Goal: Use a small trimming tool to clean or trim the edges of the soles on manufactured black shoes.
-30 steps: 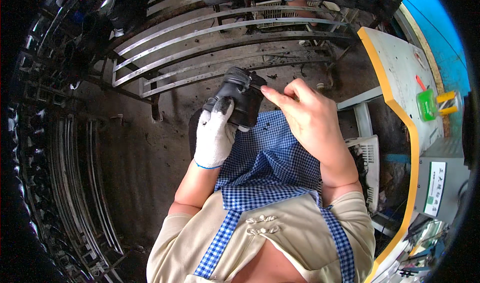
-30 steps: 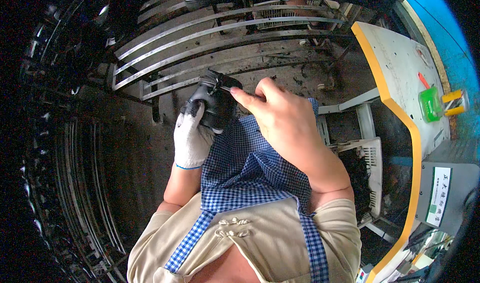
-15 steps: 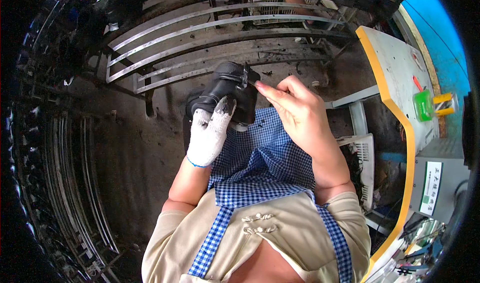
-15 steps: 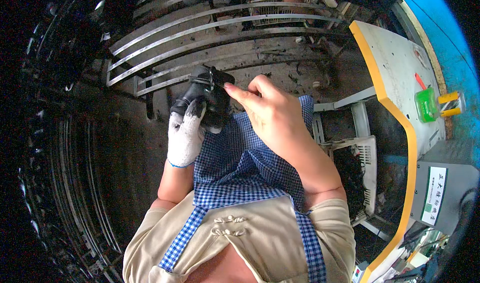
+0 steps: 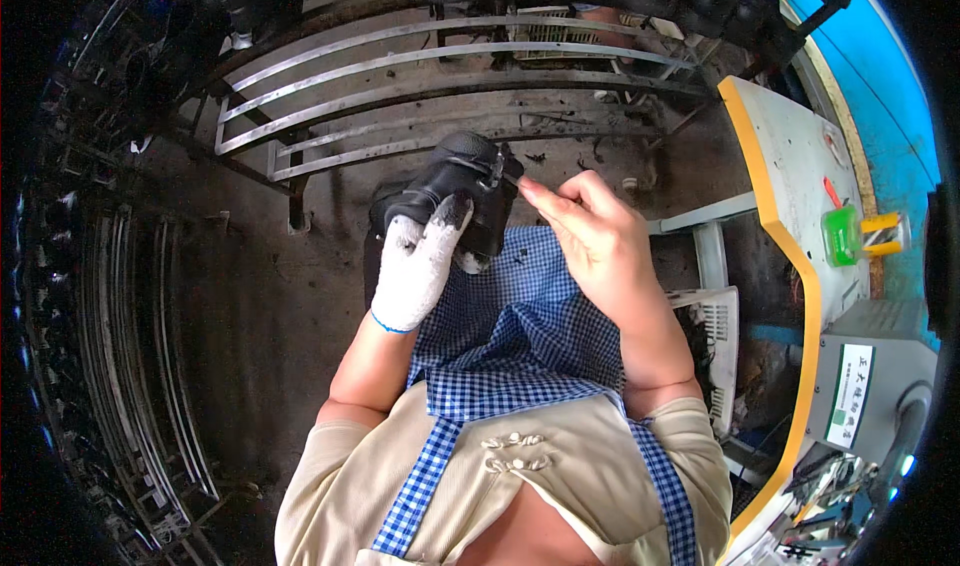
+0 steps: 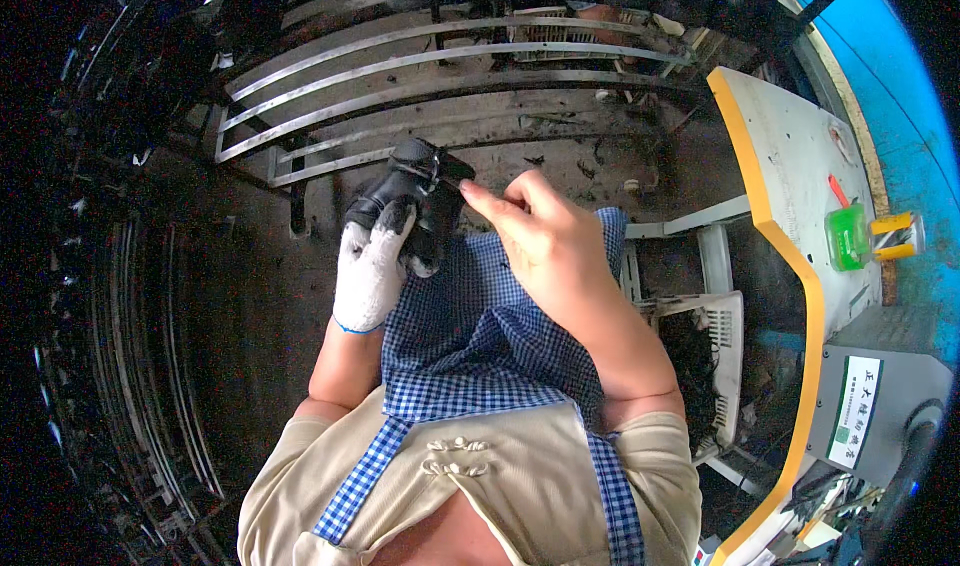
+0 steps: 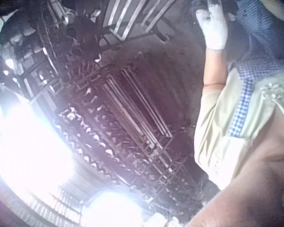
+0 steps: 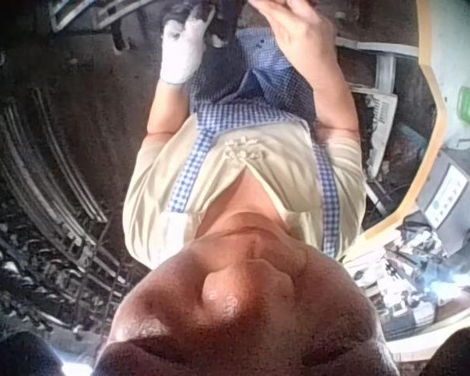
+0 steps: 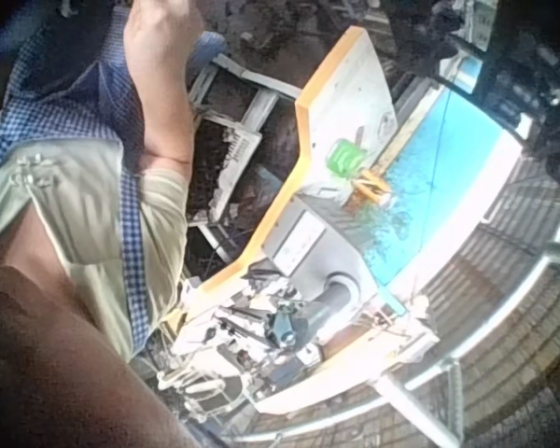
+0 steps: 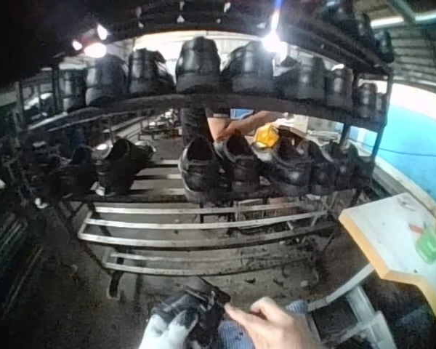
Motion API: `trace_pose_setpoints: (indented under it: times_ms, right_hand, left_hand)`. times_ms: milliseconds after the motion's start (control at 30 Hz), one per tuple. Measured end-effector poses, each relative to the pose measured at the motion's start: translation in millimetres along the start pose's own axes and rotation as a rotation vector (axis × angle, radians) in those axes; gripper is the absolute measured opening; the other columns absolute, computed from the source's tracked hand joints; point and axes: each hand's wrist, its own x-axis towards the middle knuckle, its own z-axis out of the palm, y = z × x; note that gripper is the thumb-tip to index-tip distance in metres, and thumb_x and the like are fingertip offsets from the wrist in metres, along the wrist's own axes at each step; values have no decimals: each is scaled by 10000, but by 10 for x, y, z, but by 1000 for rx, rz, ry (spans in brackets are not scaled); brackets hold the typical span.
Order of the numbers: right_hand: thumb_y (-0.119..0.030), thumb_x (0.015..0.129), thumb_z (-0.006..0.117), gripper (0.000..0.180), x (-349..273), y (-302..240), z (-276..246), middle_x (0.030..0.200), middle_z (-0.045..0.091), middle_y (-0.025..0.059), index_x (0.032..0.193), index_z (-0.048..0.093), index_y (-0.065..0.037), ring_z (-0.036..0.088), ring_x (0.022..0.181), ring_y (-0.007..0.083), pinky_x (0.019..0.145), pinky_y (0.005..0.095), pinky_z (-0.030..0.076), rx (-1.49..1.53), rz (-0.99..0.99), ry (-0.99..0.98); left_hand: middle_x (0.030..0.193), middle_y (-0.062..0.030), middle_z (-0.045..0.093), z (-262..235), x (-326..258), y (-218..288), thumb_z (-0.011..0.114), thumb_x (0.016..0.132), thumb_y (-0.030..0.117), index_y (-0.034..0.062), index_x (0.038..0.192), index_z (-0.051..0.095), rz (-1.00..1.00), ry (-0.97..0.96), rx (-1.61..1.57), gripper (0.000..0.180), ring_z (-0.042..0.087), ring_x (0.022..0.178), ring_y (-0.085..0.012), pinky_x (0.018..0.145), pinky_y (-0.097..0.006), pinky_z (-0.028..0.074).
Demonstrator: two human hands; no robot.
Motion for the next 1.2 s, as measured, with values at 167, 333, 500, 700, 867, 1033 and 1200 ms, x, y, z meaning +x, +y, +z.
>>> trace_pose_setpoints:
  times_ms: [167, 333, 500, 700, 867, 1033, 1200]
  right_hand:
    - [55, 792, 634, 371, 135, -67, 77, 767, 503, 86, 1126, 669, -103, 538, 600, 168, 560, 290, 460, 44, -13, 13]
    - [71, 823, 594, 386, 44, 210, -64, 853, 558, 54, 1184, 617, -63, 567, 719, 139, 662, 223, 462, 214, 88, -57]
    - [-203, 757, 764, 494, -4, 75, -18, 835, 607, 69, 1189, 566, -71, 568, 653, 154, 588, 277, 484, 352, 235, -29]
    - [-39, 760, 621, 174, 35, -53, 93, 779, 610, 119, 899, 519, -59, 625, 685, 317, 582, 393, 506, 251, 88, -76]
    - [21, 714, 625, 227, -204, -262, 22, 748, 574, 64, 912, 570, -74, 611, 635, 241, 556, 331, 464, 756, -66, -326]
    - [-209, 776, 679, 248, -297, 392, -427, 801, 643, 101, 952, 604, -50, 647, 733, 279, 630, 396, 500, -329, 465, -128]
    - [-194, 876, 608, 314, -278, 392, -395, 898, 582, 123, 1184, 593, -135, 602, 726, 276, 637, 374, 482, -149, 247, 54]
  left_hand:
    - [733, -13, 627, 96, -191, -74, 521, 935, 102, -9, 989, 614, -102, -256, 180, 156, 576, 660, -72, 535, -208, 456]
    - [810, -23, 610, 120, -100, 38, 503, 936, 105, -12, 1037, 610, -150, -151, 45, 187, 539, 656, -72, 557, -223, 437]
    - [862, -34, 623, 166, -72, 51, 495, 933, 83, -16, 1065, 603, 85, -164, 132, 197, 550, 687, -82, 593, -216, 447]
    - [891, -68, 637, 117, -139, -42, 507, 919, 41, -23, 1073, 613, 15, -63, 235, 198, 600, 774, -115, 687, -236, 489]
    - [945, -46, 646, -12, -29, -63, 500, 930, 61, -17, 1087, 613, -70, 141, -39, 209, 591, 839, -108, 734, -260, 493]
    - [1018, -109, 632, -76, 15, 73, 517, 920, 89, -8, 1131, 568, -111, 3, -423, 238, 630, 880, -173, 754, -276, 528]
    - [1056, -119, 622, 31, -14, 106, 541, 909, 100, -9, 1158, 546, -227, 75, -479, 272, 631, 926, -202, 780, -303, 536]
